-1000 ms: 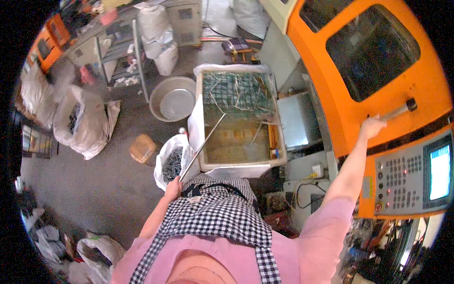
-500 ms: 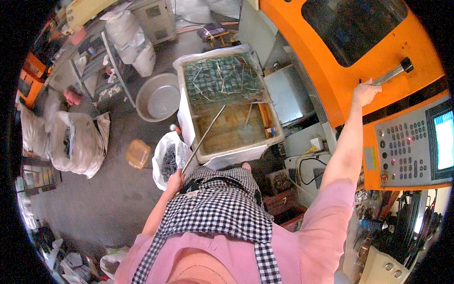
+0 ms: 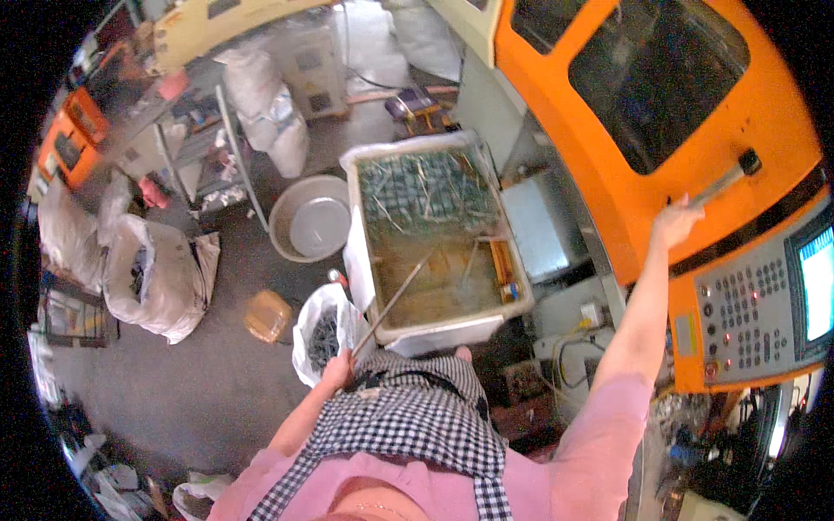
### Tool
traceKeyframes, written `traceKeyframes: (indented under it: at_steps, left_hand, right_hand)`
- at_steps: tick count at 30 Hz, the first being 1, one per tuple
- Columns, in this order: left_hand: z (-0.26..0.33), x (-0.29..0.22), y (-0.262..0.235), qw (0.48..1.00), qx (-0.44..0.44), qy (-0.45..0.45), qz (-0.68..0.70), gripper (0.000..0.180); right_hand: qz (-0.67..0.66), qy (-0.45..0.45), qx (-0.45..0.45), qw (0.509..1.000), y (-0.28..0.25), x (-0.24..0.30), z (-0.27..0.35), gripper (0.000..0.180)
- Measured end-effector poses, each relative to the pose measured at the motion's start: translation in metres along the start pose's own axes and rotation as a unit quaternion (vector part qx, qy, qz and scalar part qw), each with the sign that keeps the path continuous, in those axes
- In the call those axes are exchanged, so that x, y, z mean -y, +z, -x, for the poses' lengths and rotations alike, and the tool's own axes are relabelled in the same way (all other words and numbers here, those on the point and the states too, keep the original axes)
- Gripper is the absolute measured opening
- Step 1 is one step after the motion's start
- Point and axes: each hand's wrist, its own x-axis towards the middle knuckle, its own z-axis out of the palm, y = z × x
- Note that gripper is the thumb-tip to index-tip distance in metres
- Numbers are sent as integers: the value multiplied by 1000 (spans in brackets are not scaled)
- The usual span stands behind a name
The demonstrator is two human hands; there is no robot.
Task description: The person handles molded plastic parts by cooling them in a water tank, uses a metal rod to move items within the tank, and interacts with the control panel of an injection molding machine.
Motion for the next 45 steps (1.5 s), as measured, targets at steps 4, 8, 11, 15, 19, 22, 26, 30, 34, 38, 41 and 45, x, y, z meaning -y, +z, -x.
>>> traceKeyframes:
  at_steps: [4,8,11,15,19,22,26,30,34,38,41,45]
  left_hand:
    - [7,-15,-3,1000,6,3,-1,29]
    - [6,-13,-6,1000,1,-1,14,28]
    - [0,-6,0,1000,-10,-5,15,28]
    - [-8,-6,5,999,-7,-11,33,26]
    - [-13,-8,11,999,-13,23,32,26]
    - [-17,2,18,999,8,15,30,27]
    - [-7,-8,9,999,21,7,24,28]
    - [-10,-5,13,1000,7,6,25,26]
    - [-34,-12,23,999,-3,41,11,24]
    - [-34,-12,17,996,-34,60,52,26]
    - [-39,-26,12,997,-7,40,58,26]
    - [-52,-67,14,996,41,45,70,33]
  right_hand:
    - [21,-34,-20,999,-6,-10,-5,41]
    - [1,-31,-3,1000,-10,0,-3,40]
    - [-3,-17,20,1000,-13,12,2,42]
    - [11,-35,23,999,7,-4,-9,47]
    - [33,-29,39,998,28,-32,-20,47]
    - [4,9,59,998,7,-15,-13,47]
    - [23,12,70,997,-9,-2,-3,48]
    - [50,37,112,992,-4,-9,-3,45]
    - [-5,-14,88,996,37,-60,-35,40]
    - [-96,-29,55,993,45,-39,-20,41]
    - [-27,-4,30,999,17,-2,-6,46]
    - [25,-78,7,997,4,-27,-13,59]
